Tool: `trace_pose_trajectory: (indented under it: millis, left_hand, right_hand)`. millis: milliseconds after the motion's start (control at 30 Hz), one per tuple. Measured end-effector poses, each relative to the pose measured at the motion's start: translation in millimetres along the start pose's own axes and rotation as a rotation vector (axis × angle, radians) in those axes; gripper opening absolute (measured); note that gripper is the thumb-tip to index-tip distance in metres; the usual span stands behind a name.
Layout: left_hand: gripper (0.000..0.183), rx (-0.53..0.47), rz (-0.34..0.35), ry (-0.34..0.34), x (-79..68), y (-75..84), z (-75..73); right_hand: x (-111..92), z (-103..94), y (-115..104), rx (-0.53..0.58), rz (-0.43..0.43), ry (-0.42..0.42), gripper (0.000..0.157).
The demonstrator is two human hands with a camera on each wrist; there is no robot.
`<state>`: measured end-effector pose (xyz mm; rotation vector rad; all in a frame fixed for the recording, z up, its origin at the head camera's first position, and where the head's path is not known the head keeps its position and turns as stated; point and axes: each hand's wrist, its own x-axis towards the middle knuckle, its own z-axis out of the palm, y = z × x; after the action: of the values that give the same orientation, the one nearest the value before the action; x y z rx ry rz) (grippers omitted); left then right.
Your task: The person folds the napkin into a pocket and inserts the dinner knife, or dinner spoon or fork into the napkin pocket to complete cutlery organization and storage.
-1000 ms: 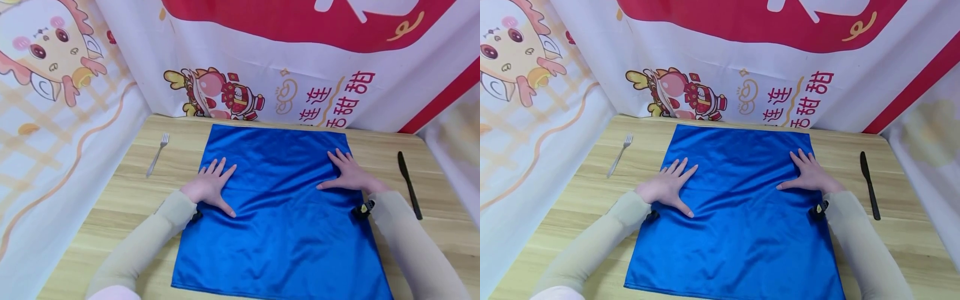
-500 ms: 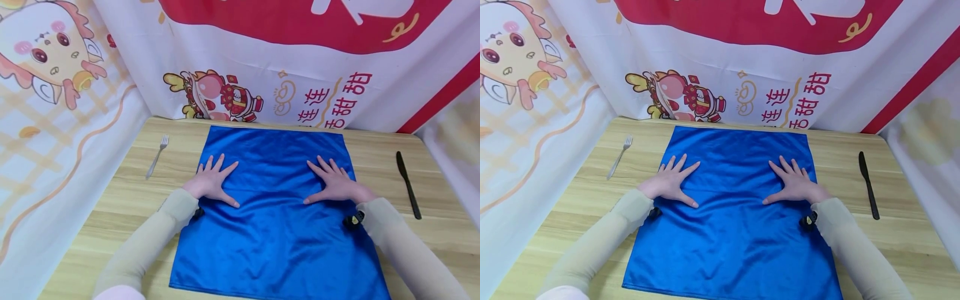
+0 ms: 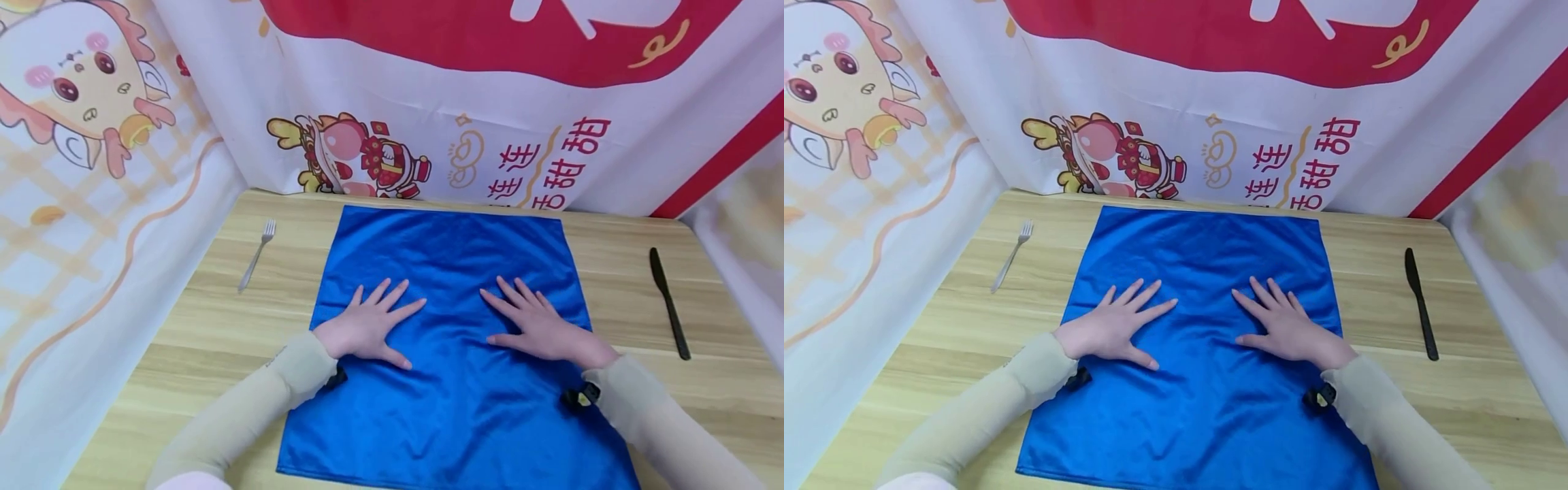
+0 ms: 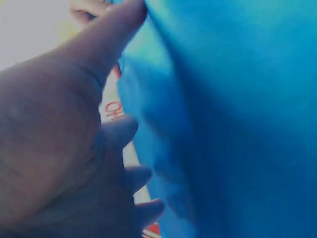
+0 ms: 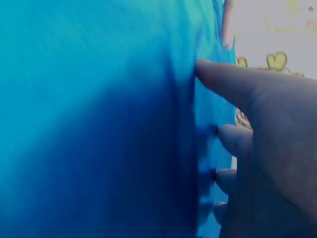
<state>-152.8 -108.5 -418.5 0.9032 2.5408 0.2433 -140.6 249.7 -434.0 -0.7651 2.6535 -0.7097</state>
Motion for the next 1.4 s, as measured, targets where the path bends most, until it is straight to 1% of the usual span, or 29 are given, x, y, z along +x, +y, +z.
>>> trace_pose_trajectory:
  millis: [67,133,200,300,400,467,567,633,700,800,867,933,1000,1067,1167,1233,1300,1400]
  left_hand:
    - [0.113,0.006,-0.003,-0.024,-0.3,3.2,1.4]
    - [0.117,0.011,-0.019,-0.036,-0.4,4.2,1.5]
    - [0.122,0.010,-0.027,-0.038,-0.7,4.2,0.4]
    - [0.128,0.003,-0.029,-0.043,-1.2,3.1,-1.0]
    - [0.133,0.002,-0.032,-0.049,-3.0,1.5,-1.6]
    - [0.134,-0.003,-0.032,-0.041,-4.4,-0.1,-2.4]
    - [0.131,-0.028,-0.031,0.013,-2.0,-6.5,-6.5]
    - [0.126,-0.038,-0.036,0.085,4.2,-14.9,-13.5]
    - [0.120,-0.051,-0.049,0.155,15.0,-28.1,-23.0]
    - [0.111,-0.064,-0.110,0.224,34.4,-53.1,-37.4]
    - [0.106,-0.095,-0.176,0.219,45.6,-69.5,-43.9]
    - [0.103,-0.117,-0.239,0.188,53.1,-83.5,-47.2]
    - [0.102,-0.131,-0.283,0.153,56.1,-94.5,-49.0]
    - [0.103,-0.140,-0.302,0.132,56.5,-103.7,-50.4]
    - [0.104,-0.149,-0.319,0.145,54.6,-115.5,-53.6]
    - [0.104,-0.177,-0.322,0.183,54.1,-121.9,-55.5]
    - [0.101,-0.227,-0.324,0.244,55.1,-127.7,-56.8]
    - [0.094,-0.325,-0.326,0.363,59.4,-134.1,-58.3]
  right_hand:
    - [-1.9,2.7,-3.0,-0.018,0.016,-0.016,0.094]
    - [-4.0,1.1,-5.7,-0.043,0.064,-0.032,0.106]
    - [-6.3,-0.4,-2.8,-0.074,0.097,-0.040,0.118]
    - [-9.4,-2.6,3.7,-0.108,0.114,-0.046,0.128]
    - [-12.1,-5.4,8.8,-0.111,0.117,-0.045,0.133]
    - [-12.9,-7.4,11.4,-0.094,0.115,-0.046,0.134]
    - [-10.0,-15.7,14.1,-0.059,0.114,-0.013,0.129]
    - [-3.1,-25.5,19.0,-0.041,0.126,0.032,0.122]
    - [7.3,-38.6,26.1,-0.026,0.156,0.088,0.112]
    - [27.9,-53.6,45.4,-0.005,0.217,0.134,0.100]
    - [39.2,-59.3,56.7,0.011,0.252,0.128,0.095]
    - [47.5,-60.4,66.5,0.013,0.275,0.098,0.093]
    - [50.6,-60.3,72.1,0.001,0.286,0.062,0.093]
    - [50.7,-57.9,81.6,-0.006,0.282,0.058,0.092]
    - [47.2,-58.2,92.2,-0.016,0.282,0.084,0.095]
    - [45.3,-61.6,97.4,0.017,0.288,0.115,0.095]
    - [44.4,-67.7,98.9,0.071,0.310,0.147,0.097]
    - [45.5,-76.7,102.5,0.212,0.360,0.227,0.096]
